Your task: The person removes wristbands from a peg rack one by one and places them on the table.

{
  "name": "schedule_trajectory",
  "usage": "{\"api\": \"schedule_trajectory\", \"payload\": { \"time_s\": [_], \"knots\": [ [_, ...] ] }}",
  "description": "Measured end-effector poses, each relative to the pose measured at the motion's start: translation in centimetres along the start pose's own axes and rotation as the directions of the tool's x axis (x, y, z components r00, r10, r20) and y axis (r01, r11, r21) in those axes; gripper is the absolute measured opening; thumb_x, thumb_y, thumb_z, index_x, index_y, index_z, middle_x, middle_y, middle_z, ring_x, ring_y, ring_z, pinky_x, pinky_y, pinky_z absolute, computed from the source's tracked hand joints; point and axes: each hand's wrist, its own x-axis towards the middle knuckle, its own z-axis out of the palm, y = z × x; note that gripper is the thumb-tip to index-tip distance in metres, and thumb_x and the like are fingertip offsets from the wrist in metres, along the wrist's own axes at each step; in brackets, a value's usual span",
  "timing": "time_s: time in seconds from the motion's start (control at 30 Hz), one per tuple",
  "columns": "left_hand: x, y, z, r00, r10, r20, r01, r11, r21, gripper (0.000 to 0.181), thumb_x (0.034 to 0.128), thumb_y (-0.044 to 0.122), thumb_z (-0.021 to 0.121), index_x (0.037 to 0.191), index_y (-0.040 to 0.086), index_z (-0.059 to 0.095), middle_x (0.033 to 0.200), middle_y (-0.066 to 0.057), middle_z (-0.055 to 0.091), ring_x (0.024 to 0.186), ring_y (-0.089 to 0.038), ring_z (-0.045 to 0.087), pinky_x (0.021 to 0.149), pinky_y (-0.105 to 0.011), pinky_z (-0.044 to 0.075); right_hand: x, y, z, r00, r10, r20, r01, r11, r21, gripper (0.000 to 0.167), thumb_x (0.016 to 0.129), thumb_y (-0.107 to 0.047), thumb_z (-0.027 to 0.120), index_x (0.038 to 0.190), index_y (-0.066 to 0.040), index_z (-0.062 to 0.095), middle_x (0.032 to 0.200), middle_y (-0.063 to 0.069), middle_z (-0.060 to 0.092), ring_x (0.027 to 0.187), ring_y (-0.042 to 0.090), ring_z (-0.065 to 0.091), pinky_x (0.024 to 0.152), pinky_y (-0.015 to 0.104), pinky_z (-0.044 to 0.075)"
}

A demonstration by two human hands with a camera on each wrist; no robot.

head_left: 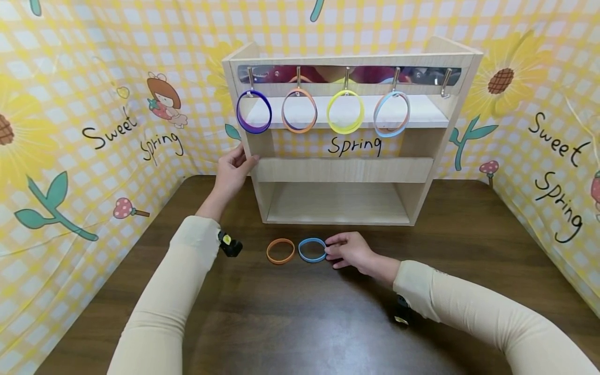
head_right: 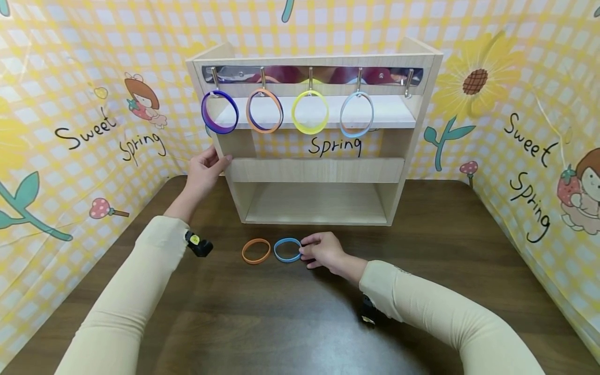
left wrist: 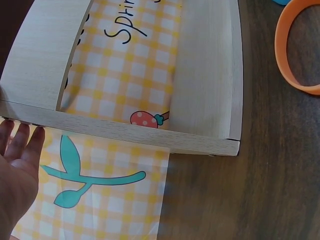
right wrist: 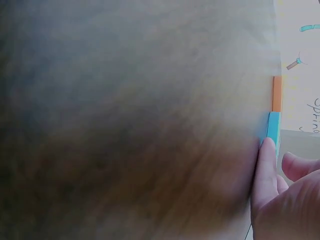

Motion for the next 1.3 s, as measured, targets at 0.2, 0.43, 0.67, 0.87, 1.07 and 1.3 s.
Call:
{"api": "schedule_trajectory", "payload": {
  "time_s": [0.2,0.43,0.67,0.87,1.07,1.3],
  "knots": [
    [0.0,0.0,0.1,1.000,0.013,-0.005,-0.013,1.000,0.016,0.053,0.0942,0.010,0.064,0.144,0.010,0.047,0.141,-0.015,0.050,0.122,-0.024,0.054,0.095,-0.030,0.048,-0.4,-0.4,-0.8,1.000,-0.022,0.004,0.022,1.000,-0.002,0.029,0.091,0.002,0.064,0.118,0.012,0.060,0.097,0.021,0.070,0.084,0.027,0.070,0.064,0.037,0.058],
    [0.1,-0.2,0.2,1.000,0.021,-0.002,-0.021,1.000,0.009,0.053,0.0943,0.010,0.064,0.144,0.009,0.046,0.141,-0.013,0.050,0.122,-0.023,0.055,0.094,-0.030,0.048,-0.8,-1.9,-2.1,0.993,-0.119,-0.018,0.119,0.992,0.037,0.036,0.093,0.001,0.062,0.124,0.016,0.053,0.114,0.029,0.061,0.096,0.036,0.067,0.071,0.037,0.058],
    [0.0,-0.2,0.1,1.000,0.017,-0.012,-0.017,1.000,0.006,0.054,0.0943,0.011,0.064,0.144,0.010,0.046,0.141,-0.012,0.051,0.122,-0.022,0.055,0.094,-0.030,0.048,-1.3,-4.6,-3.3,0.973,-0.212,-0.095,0.220,0.972,0.086,0.033,0.093,0.002,0.062,0.123,0.013,0.055,0.108,0.028,0.061,0.090,0.028,0.069,0.077,0.041,0.057],
    [-0.1,-0.2,0.0,0.999,0.029,-0.014,-0.028,1.000,0.006,0.053,0.0941,0.011,0.065,0.144,0.010,0.047,0.140,-0.012,0.052,0.122,-0.023,0.055,0.094,-0.030,0.048,-1.8,-6.6,-4.6,0.946,-0.289,-0.146,0.306,0.945,0.118,0.030,0.093,-0.001,0.064,0.121,0.009,0.057,0.096,0.013,0.066,0.089,0.024,0.069,0.074,0.036,0.057],
    [-0.1,-0.2,0.0,1.000,0.015,-0.016,-0.015,1.000,0.011,0.053,0.0934,0.012,0.066,0.144,0.012,0.048,0.139,-0.013,0.053,0.120,-0.023,0.056,0.093,-0.030,0.049,-2.6,-8.7,-5.8,0.919,-0.341,-0.199,0.377,0.908,0.182,0.029,0.093,-0.002,0.064,0.119,0.009,0.056,0.095,0.009,0.068,0.086,0.020,0.070,0.075,0.034,0.057],
    [-0.6,1.1,0.2,1.000,0.007,-0.020,-0.008,1.000,-0.018,0.052,0.0925,0.006,0.065,0.142,0.005,0.049,0.136,-0.019,0.053,0.118,-0.025,0.057,0.091,-0.029,0.050,-3.6,-11.3,-7.3,0.880,-0.401,-0.254,0.465,0.835,0.295,0.037,0.092,-0.001,0.065,0.122,0.014,0.051,0.091,0.007,0.070,0.084,0.015,0.069,0.075,0.031,0.057]
  ]
}}
